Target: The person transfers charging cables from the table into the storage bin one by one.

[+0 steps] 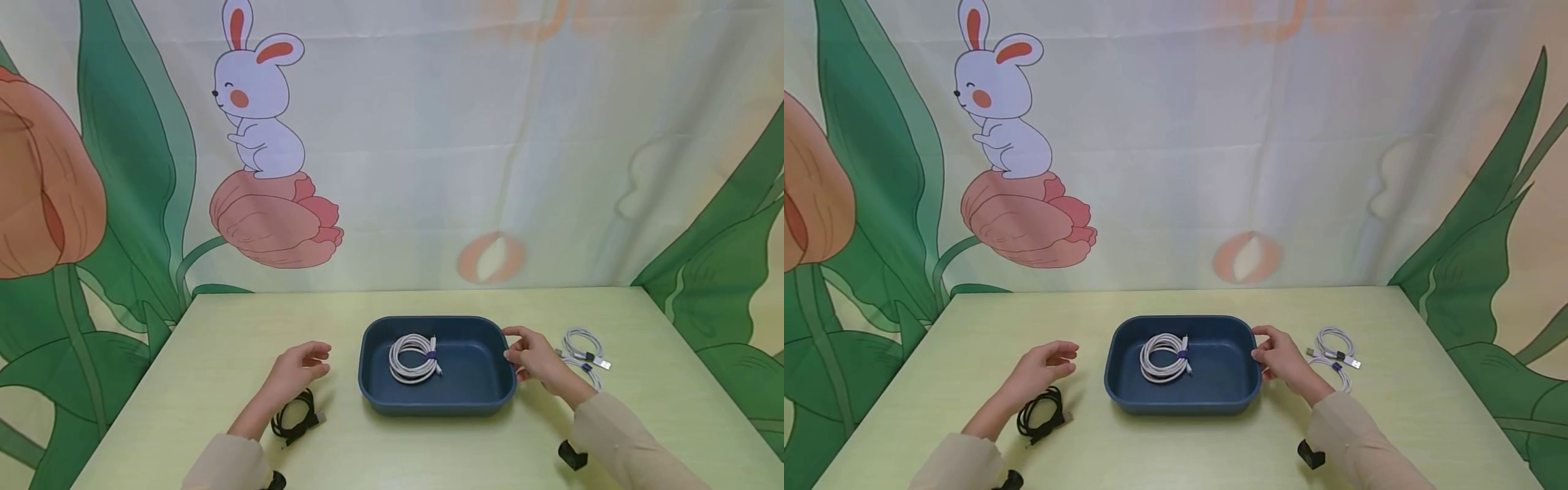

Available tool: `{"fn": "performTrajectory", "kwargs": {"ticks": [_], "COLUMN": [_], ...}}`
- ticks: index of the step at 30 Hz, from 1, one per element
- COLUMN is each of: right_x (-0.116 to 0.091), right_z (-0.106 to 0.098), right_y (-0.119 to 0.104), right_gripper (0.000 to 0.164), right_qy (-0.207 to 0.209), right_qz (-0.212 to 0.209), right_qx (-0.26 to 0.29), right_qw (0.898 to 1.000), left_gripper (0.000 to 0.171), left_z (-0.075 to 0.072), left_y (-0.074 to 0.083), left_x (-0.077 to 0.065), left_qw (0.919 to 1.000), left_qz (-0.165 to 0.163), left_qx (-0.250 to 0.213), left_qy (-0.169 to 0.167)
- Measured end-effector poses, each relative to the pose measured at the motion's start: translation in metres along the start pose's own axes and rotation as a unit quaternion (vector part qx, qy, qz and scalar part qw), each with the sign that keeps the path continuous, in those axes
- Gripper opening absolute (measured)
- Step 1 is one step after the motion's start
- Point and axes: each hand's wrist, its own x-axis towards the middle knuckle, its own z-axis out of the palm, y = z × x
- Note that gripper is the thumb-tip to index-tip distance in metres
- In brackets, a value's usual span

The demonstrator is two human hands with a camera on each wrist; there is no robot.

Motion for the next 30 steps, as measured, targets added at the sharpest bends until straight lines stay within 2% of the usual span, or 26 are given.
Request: {"fn": "performTrajectory", "kwargs": {"ticks": [7, 12, 30], "right_x": [-0.001, -0.001, 0.000], "right_z": [0.000, 0.000, 0.000], "right_y": [0.000, -0.001, 0.002], "right_gripper": [0.046, 0.046, 0.046], "right_qy": [0.000, 0.000, -0.003], "right_qz": [-0.005, -0.005, -0.006], "right_qx": [-0.004, -0.006, -0.002], "right_qw": [1.000, 1.000, 1.000], "left_gripper": [0.033, 0.032, 0.033], "left_z": [-0.003, -0.005, -0.010], "left_y": [-0.011, -0.015, -0.028], "left_x": [-0.004, -0.006, -0.013], "left_qw": [0.9999, 0.9999, 0.9997], "left_qz": [-0.014, -0.007, -0.017], "left_qx": [-0.007, -0.014, -0.015], "left_qy": [0.000, 0.003, 0.011]}}
